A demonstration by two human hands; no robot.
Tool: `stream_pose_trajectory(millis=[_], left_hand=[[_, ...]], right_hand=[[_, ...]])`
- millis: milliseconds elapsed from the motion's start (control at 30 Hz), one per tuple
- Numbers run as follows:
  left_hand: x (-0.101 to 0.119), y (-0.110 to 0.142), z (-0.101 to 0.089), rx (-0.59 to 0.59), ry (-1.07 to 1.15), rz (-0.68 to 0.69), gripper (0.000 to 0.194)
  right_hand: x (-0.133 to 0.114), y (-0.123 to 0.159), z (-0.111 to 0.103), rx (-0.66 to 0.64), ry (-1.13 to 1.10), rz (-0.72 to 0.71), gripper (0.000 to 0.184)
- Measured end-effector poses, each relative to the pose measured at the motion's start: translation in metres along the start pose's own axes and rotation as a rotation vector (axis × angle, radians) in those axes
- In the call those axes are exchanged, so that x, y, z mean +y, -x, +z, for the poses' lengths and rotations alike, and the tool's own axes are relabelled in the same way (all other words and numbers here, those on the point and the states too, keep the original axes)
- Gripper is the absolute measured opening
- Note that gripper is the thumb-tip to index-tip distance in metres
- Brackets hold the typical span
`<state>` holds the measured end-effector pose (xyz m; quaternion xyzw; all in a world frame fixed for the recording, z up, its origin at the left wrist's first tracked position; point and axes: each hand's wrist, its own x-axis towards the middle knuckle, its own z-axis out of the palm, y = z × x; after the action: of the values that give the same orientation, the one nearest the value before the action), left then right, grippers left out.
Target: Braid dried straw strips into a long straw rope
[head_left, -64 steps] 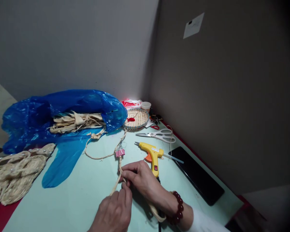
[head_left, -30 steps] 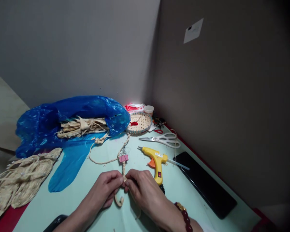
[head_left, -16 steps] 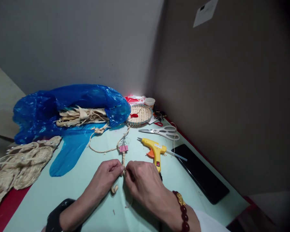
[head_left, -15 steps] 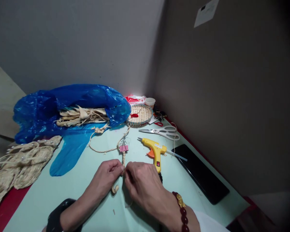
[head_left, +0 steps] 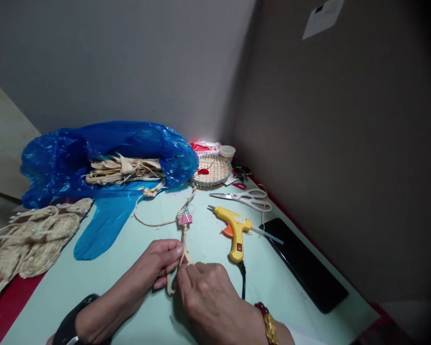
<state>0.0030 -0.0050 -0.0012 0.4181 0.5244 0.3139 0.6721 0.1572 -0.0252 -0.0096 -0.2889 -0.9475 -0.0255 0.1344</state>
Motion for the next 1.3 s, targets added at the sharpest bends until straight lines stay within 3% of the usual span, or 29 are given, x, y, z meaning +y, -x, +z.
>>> stream_pose_trajectory(millis=[133,233,333,467,633,867,1167,1300], left_hand=[[0.001,0.002,-0.001,-0.007,-0.006,0.008,0.034],[0.0,0.003,-0.001,0.012,-0.027,0.031,0.032],[-0.002,0.003,-0.001,0.02,-0.064,0.057,0.029],[-0.006,0.002,-0.001,-0.002,-0.181,0.069,0.026],[-0.005,0.004,-0.003,0.079,-0.425,0.16,0.024],[-0.002,0.011,-0.001,0.188,-0.747,0.19,0.027],[0.015,0.03,0.001,0.25,-1.05,0.239,0.034],[0.01,0.038,0.007,0.305,-1.224,0.332,0.032]], right_hand=[[0.005,-0.001,-0.006,-0.009,-0.127,0.086,0.004],[0.014,-0.002,-0.015,0.116,-0.322,0.346,0.018],[0.023,-0.003,-0.019,0.16,-0.559,0.542,0.014],[0.029,-0.007,-0.014,-0.043,-0.886,0.521,0.019],[0.033,-0.014,-0.01,-0.073,-0.978,0.603,0.021],[0.035,-0.016,0.0,0.027,-1.171,0.732,0.021],[0.031,-0.015,-0.002,0.087,-1.069,0.769,0.02],[0.03,-0.015,-0.002,0.123,-1.015,0.756,0.017]])
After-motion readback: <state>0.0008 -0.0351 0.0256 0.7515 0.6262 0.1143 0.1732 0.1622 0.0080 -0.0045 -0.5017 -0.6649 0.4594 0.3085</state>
